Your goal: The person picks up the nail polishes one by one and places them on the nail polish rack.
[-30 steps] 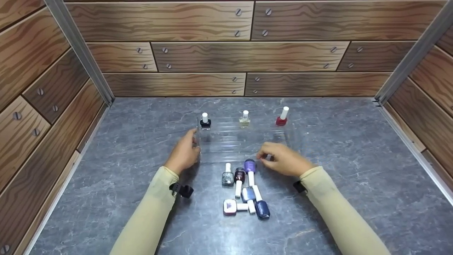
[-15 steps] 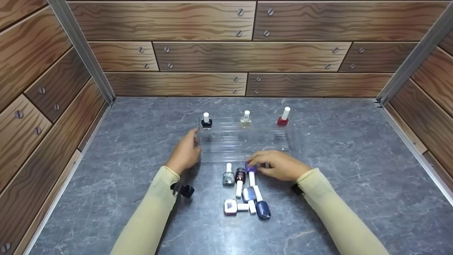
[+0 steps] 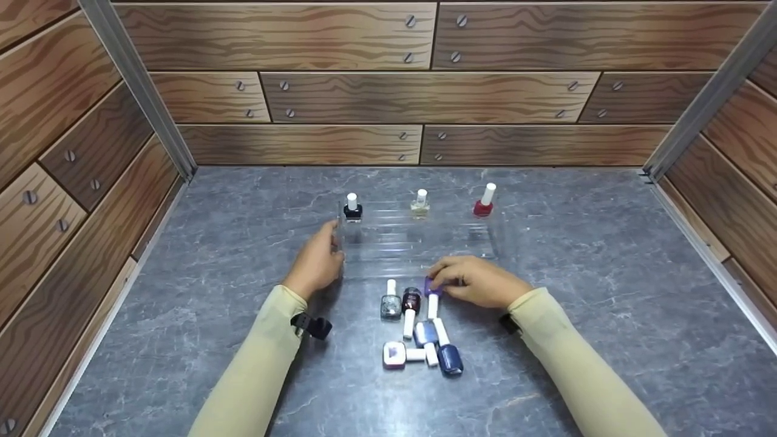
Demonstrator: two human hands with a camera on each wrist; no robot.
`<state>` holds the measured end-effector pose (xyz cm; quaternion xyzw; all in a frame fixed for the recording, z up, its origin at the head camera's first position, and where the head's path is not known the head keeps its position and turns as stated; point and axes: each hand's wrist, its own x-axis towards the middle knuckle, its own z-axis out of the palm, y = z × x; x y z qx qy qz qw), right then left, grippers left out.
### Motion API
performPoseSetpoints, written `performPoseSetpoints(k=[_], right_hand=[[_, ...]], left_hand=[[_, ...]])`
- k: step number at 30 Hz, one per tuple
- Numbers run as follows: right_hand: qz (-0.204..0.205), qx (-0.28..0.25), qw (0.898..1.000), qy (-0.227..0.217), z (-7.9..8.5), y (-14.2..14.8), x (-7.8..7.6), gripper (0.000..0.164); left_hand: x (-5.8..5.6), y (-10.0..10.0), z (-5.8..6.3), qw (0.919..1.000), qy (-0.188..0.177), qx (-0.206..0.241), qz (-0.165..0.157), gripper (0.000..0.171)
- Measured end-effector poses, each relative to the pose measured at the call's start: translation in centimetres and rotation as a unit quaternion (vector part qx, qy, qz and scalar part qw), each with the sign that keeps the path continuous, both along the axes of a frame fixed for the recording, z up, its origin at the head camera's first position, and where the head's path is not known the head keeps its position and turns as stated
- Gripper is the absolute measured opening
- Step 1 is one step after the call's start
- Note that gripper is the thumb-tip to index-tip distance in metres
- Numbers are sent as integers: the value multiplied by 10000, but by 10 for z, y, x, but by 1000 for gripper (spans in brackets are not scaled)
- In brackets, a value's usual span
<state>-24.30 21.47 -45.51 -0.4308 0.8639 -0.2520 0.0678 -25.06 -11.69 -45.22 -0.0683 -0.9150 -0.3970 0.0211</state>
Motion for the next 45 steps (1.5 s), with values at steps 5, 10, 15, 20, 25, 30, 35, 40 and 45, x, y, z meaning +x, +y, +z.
performPoseSetpoints(k=[5,10,15,20,25,30,35,40,45], right_hand=[[-116,52,9999,40,0,1,0,20],[-244,226,9994,96,1,2,1,20],[-294,275,9991,103,0,4,0,20],[-320,458,9984,-7,3,6,-2,24],[-326,506,9980,-195,6,9,-3,21],[-494,618,9961,-401,9,10,-1,16],[-781,748,9914,-732,12,12,2,9],[-937,967,9870,-881,13,14,3,14],[-834,1010,9886,-741,14,15,5,19]], left_hand=[[0,0,0,10000,79,-6,7,68],[-1,0,-1,10000,39,52,-13,67],[-2,0,-2,10000,60,30,-45,66],[-3,0,0,10000,89,41,-8,66],[-4,0,0,9998,168,59,3,65],[-2,-1,-1,9998,179,31,-9,67],[-1,-2,-1,9999,89,68,6,67],[-1,-2,-3,9999,64,153,10,66],[-2,-1,-3,9998,-72,190,16,65]])
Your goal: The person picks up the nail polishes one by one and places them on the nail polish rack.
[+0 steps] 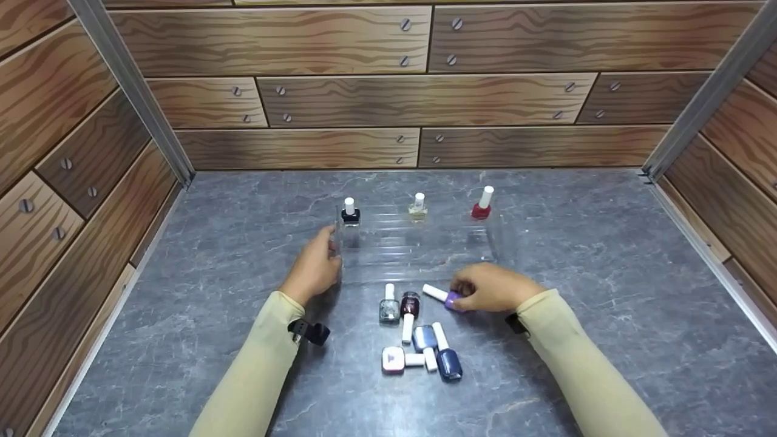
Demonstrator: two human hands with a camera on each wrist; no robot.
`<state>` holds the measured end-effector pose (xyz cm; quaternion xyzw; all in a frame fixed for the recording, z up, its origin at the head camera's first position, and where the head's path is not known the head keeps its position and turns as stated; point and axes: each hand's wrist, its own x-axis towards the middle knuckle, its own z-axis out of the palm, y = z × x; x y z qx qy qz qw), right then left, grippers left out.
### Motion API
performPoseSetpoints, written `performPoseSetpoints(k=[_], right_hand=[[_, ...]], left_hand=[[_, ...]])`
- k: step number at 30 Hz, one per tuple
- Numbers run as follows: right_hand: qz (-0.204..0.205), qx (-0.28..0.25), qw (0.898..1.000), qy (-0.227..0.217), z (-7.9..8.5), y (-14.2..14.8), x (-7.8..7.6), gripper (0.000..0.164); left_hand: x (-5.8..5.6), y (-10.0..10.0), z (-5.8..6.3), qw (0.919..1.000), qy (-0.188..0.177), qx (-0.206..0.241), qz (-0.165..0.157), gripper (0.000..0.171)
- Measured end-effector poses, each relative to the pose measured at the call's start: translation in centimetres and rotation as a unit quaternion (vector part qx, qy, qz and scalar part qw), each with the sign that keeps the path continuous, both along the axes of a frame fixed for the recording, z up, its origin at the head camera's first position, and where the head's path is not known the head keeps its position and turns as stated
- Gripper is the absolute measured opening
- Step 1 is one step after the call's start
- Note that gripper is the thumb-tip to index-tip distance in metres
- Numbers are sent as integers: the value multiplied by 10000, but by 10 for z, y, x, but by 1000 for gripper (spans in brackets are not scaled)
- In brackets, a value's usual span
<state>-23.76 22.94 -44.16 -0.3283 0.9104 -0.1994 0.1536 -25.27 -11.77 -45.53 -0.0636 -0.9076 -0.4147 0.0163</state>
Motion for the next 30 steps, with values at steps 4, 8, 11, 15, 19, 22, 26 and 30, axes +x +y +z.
performPoseSetpoints(k=[4,8,11,15,19,22,26,30], right_hand=[[-24,-4,10000,-39,-1,0,0,16],[-91,10,9999,-126,-1,0,0,15],[-138,20,9998,-152,-1,0,0,14],[-168,-15,9997,-179,0,0,0,14],[-198,-40,9995,-257,-1,-1,0,13],[-257,-43,9992,-311,0,-1,0,13],[-275,-69,9991,-322,2,0,-1,13],[-254,-90,9990,-362,2,0,-1,11]], left_hand=[[0,1,0,9999,84,-72,-3,66],[0,1,0,10000,-27,-21,22,67],[0,1,1,10000,-49,-49,53,66],[1,1,2,9999,-2,-111,85,66],[2,1,2,9998,-14,-146,93,67],[3,1,3,9999,23,-156,70,67],[2,2,4,9999,74,-97,6,67],[1,1,2,9999,106,-98,-12,66]])
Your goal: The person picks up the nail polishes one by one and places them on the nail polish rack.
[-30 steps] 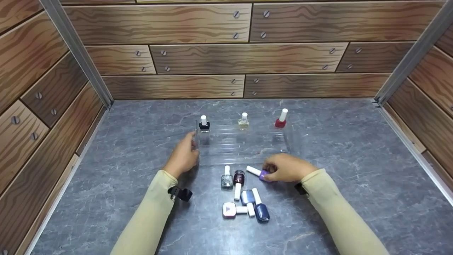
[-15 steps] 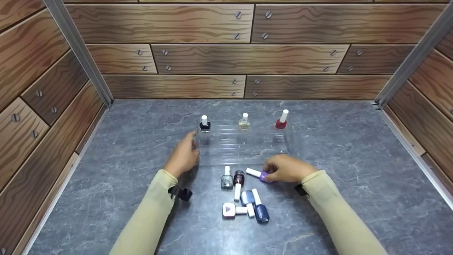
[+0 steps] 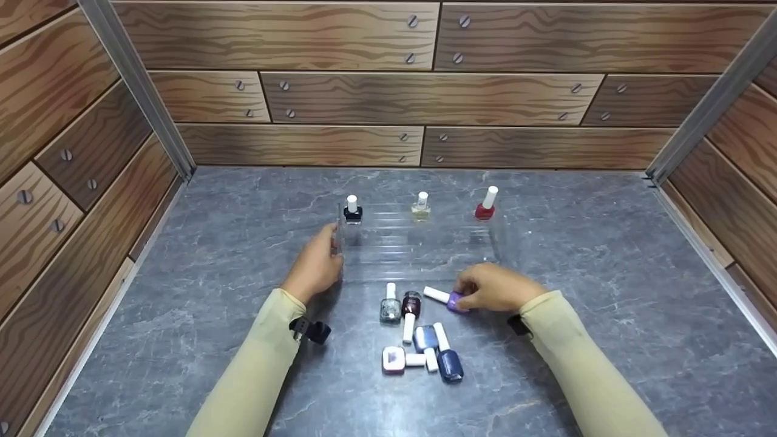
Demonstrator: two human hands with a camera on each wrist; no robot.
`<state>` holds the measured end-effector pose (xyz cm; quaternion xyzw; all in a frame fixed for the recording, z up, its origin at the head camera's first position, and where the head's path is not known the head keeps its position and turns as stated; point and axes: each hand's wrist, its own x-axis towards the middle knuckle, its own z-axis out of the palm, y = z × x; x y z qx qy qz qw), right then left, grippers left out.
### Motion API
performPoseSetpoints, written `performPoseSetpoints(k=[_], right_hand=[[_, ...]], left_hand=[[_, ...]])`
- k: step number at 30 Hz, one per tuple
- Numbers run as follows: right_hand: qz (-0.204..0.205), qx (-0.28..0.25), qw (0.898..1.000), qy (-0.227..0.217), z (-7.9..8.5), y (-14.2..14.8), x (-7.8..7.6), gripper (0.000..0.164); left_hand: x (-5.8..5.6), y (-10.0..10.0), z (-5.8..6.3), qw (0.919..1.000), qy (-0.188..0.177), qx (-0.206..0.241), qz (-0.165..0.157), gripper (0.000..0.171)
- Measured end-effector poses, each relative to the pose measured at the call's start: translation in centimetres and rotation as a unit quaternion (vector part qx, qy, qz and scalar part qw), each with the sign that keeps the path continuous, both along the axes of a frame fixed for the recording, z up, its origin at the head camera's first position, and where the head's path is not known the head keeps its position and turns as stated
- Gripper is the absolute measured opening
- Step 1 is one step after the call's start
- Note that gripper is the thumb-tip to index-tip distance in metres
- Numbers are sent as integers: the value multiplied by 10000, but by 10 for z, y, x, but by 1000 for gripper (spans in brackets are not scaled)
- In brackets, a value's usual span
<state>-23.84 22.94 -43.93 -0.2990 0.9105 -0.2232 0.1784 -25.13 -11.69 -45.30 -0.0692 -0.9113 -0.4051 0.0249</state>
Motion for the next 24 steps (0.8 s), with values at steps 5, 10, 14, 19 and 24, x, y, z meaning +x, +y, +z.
performPoseSetpoints(k=[5,10,14,19,24], right_hand=[[-10,19,10000,-12,-1,0,1,11],[-12,91,9999,86,-1,0,0,14],[-99,153,9998,77,0,-1,2,17],[-111,131,9998,63,2,-1,2,19],[-35,176,9998,44,2,-1,3,18]], left_hand=[[0,1,-1,10000,84,-48,2,66],[0,0,-1,9999,88,-55,19,66],[-1,0,-2,9999,106,-71,8,66],[-1,0,-1,9999,143,-28,17,67],[0,0,-1,10000,94,12,-17,66]])
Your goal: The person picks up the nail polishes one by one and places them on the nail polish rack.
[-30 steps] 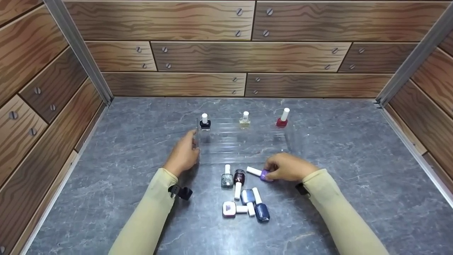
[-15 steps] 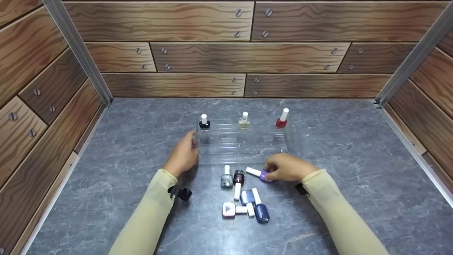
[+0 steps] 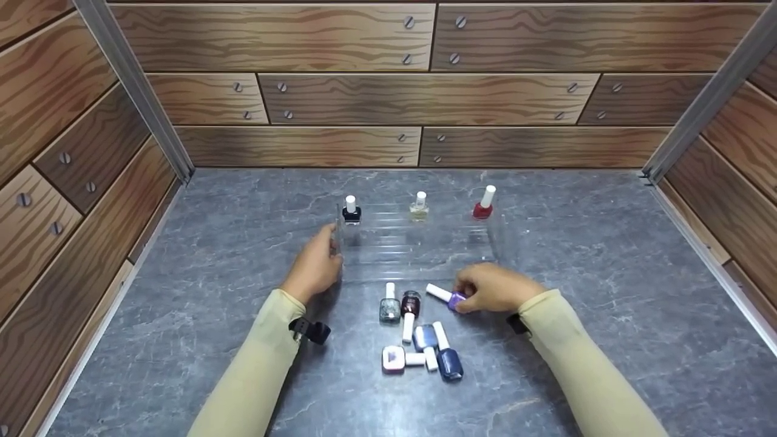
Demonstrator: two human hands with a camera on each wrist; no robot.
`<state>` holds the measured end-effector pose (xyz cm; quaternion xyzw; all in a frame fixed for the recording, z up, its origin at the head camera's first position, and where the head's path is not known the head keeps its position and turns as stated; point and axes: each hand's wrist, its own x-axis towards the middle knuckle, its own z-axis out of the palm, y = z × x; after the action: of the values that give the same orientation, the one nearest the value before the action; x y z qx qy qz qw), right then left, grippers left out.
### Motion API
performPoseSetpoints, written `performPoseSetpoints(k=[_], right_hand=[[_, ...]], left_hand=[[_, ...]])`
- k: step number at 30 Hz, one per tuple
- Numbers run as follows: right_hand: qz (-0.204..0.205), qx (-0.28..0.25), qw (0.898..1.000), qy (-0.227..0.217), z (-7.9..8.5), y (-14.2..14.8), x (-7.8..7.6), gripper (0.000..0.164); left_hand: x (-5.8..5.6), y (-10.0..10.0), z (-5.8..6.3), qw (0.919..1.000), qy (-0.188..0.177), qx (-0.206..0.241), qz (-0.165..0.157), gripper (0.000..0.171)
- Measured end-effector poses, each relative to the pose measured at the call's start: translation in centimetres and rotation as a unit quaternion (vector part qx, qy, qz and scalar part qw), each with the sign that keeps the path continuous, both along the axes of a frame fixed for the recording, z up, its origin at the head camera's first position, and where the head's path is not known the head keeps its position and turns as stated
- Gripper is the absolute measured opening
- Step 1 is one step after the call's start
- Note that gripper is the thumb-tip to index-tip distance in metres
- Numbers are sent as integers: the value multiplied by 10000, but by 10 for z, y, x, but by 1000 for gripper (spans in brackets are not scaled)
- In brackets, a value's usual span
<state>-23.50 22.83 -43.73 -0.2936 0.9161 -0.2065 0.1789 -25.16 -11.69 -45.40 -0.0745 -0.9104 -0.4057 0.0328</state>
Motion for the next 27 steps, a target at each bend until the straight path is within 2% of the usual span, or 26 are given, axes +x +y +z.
performPoseSetpoints(k=[14,18,23,27], right_hand=[[270,208,9994,57,5,6,0,18],[371,153,9991,102,6,7,0,19],[566,42,9980,267,4,10,-2,13],[509,-133,9982,280,5,11,-5,11]], left_hand=[[1,0,1,10000,-47,-5,-10,67],[0,1,2,10000,-31,10,-16,66],[0,0,2,10000,-55,2,-25,65],[0,-1,0,10000,-20,11,-45,64]])
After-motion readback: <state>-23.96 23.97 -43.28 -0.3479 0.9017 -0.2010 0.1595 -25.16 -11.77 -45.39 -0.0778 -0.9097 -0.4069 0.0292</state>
